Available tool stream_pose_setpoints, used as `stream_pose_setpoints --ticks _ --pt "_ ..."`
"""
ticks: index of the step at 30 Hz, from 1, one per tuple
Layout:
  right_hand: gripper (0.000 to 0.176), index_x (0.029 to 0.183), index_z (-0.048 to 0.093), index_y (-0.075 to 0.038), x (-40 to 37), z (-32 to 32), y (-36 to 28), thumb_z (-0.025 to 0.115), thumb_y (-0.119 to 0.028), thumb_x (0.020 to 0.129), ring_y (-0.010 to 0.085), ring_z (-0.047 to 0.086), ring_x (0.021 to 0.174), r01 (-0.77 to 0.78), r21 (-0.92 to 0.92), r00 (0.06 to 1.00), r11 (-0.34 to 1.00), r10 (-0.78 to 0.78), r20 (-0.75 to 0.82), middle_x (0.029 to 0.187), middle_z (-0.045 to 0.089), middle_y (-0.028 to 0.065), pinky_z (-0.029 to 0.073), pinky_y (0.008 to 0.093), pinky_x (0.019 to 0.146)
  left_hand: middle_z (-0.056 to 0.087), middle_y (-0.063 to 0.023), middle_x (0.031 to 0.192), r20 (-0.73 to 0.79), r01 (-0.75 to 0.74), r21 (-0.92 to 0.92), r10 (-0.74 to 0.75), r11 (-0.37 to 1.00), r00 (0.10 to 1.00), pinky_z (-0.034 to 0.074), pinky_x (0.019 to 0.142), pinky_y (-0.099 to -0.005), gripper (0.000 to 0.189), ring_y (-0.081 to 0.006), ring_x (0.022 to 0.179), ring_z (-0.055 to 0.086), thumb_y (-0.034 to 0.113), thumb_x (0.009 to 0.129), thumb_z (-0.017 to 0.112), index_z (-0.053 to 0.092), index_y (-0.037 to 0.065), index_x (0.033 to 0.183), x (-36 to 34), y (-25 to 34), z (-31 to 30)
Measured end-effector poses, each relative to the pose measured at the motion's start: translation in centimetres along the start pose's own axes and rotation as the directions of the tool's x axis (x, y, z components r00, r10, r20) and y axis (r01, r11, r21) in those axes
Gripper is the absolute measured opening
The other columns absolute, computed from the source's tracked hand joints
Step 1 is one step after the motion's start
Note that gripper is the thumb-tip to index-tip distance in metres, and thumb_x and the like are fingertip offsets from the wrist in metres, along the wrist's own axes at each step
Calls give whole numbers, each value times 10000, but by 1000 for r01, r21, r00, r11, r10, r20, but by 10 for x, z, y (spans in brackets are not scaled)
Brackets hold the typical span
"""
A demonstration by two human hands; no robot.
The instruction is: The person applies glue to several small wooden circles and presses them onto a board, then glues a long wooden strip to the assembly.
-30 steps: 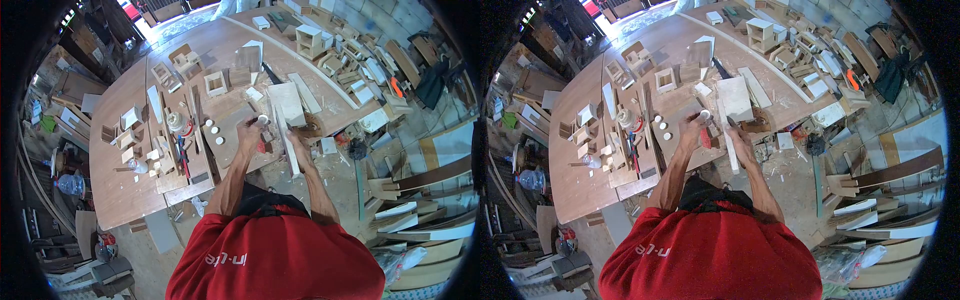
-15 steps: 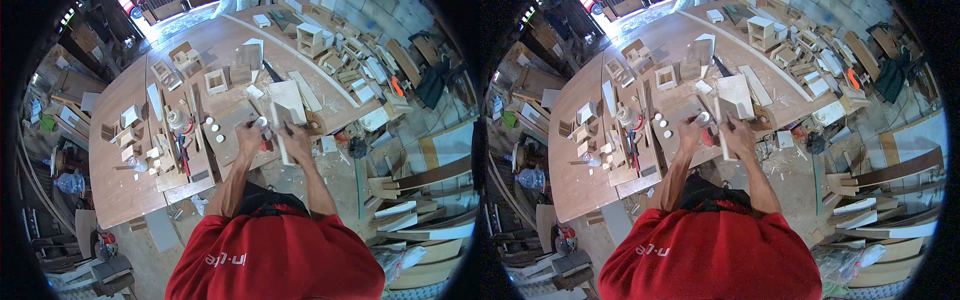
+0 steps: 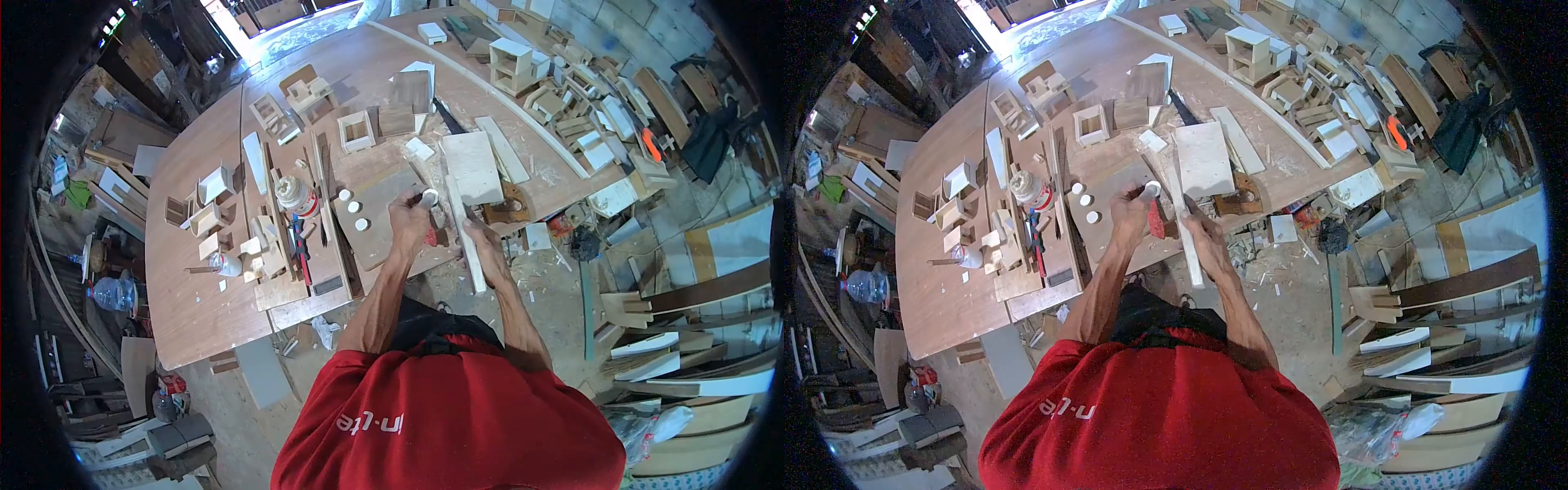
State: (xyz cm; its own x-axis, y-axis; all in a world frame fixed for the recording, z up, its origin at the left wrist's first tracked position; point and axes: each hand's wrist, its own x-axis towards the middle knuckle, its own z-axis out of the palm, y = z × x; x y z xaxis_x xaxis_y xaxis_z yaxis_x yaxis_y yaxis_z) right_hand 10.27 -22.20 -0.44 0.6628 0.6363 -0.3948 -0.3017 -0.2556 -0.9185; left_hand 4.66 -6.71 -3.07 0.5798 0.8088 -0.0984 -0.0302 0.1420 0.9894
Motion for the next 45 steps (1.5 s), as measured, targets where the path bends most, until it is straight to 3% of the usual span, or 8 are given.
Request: stream_pose_setpoints --ticks 2,6,9,13,20,32,40,45 --pt "636 1316 489 -27 2 3 11 510 -468 858 288 620 951 322 -282 940 904 -340 -18 1108 614 207 477 390 796 634 -25 780 -7 -13 33 13 999 1000 431 612 -247 103 -92 673 534 7 808 611 671 -18 887 -2 -2 3" --pt "724 1275 530 -29 8 -2 -45 492 -579 807 357 556 1105 14 -525 999 851 12 45 1211 557 254 437 421 913 653 -43 792 52 -151 199 144 968 988 455 651 -248 140 -96 704 553 -21 806 577 667 -38 913 -12 -13 7" --pt "676 1267 533 -29 12 3 -32 533 -522 805 313 602 1010 111 -603 987 790 -159 -28 1091 625 244 439 355 875 667 -123 747 51 -308 180 304 934 951 488 592 -282 159 -151 640 607 10 798 593 652 -64 926 -6 -19 5" --pt "726 1274 533 -42 28 4 -14 523 -581 787 300 574 1084 90 -574 983 814 -165 -79 1149 596 248 445 379 892 655 -91 776 136 -88 120 71 989 988 500 633 -263 144 -117 699 605 13 811 604 656 -41 934 -17 -1 -1" --pt "610 1012 580 -1 27 -16 -19 510 -580 836 176 584 490 -41 498 993 866 -20 118 672 584 75 468 286 388 619 -24 884 182 -77 -233 121 969 976 465 698 -230 156 -97 779 568 -3 823 615 644 12 976 -8 0 -5" --pt "490 1080 571 -26 11 5 9 422 -465 924 156 617 588 -21 541 982 841 -83 167 761 622 81 490 261 478 595 -23 917 238 -469 -8 458 883 857 448 737 -237 157 -104 799 550 -32 844 561 640 4 975 -7 -4 -2" --pt "537 1090 577 -6 8 10 7 400 -484 922 167 625 610 -32 571 969 821 -114 219 804 645 93 495 264 500 634 -30 834 98 170 -170 -155 971 983 444 639 -240 146 -105 712 559 32 798 641 689 11 934 -24 17 7" --pt "534 1065 585 -10 18 8 19 407 -490 915 166 620 594 -24 578 970 816 -120 210 767 644 85 495 270 501 646 -33 804 56 155 -112 -150 981 987 436 596 -236 159 -99 672 555 46 802 653 689 0 950 -21 9 10"
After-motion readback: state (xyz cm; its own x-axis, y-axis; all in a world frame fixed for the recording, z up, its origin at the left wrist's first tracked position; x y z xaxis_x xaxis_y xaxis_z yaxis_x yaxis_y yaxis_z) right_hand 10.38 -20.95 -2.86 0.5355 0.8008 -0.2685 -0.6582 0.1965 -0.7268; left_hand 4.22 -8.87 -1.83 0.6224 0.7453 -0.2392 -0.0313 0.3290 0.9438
